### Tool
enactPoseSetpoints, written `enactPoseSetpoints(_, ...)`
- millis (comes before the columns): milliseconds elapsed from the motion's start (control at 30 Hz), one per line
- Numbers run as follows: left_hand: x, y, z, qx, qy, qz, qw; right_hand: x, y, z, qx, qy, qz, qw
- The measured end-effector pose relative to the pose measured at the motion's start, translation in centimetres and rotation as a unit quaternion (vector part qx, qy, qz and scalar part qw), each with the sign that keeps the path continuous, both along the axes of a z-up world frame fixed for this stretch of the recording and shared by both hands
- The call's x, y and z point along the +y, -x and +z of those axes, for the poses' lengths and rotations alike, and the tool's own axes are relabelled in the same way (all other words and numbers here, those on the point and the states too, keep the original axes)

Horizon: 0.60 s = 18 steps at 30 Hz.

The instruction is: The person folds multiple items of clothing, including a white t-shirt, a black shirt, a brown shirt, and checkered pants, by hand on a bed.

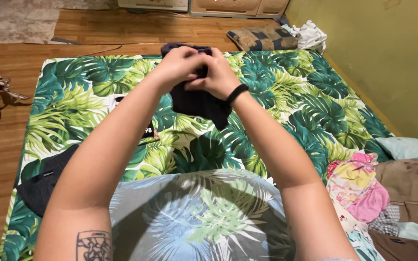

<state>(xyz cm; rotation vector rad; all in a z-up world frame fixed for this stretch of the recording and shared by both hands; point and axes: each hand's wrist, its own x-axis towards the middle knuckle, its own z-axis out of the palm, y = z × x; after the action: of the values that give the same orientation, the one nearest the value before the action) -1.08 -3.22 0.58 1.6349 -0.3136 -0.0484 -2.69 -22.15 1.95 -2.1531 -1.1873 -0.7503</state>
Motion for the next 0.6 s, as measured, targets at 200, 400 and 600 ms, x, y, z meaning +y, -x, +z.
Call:
enactPoseSetpoints(200,4.4,3.4,1.2,-0.302,-0.515,0.186,0.78,-2.7,-2.8,-0.3,0.227,-0.042,0.012,0.973)
enactPoseSetpoints(400,6.6,-1.6,-5.6,-0.043,-0.313,-0.022,0.949,-4.9,-4.9,-3.9,0.422,-0.126,0.119,0.89)
enactPoseSetpoints(600,5.7,-8.9,-18.8,-0.04,-0.371,0.084,0.924,-7.7,-11.5,-14.0,0.43,0.003,-0.046,0.901)
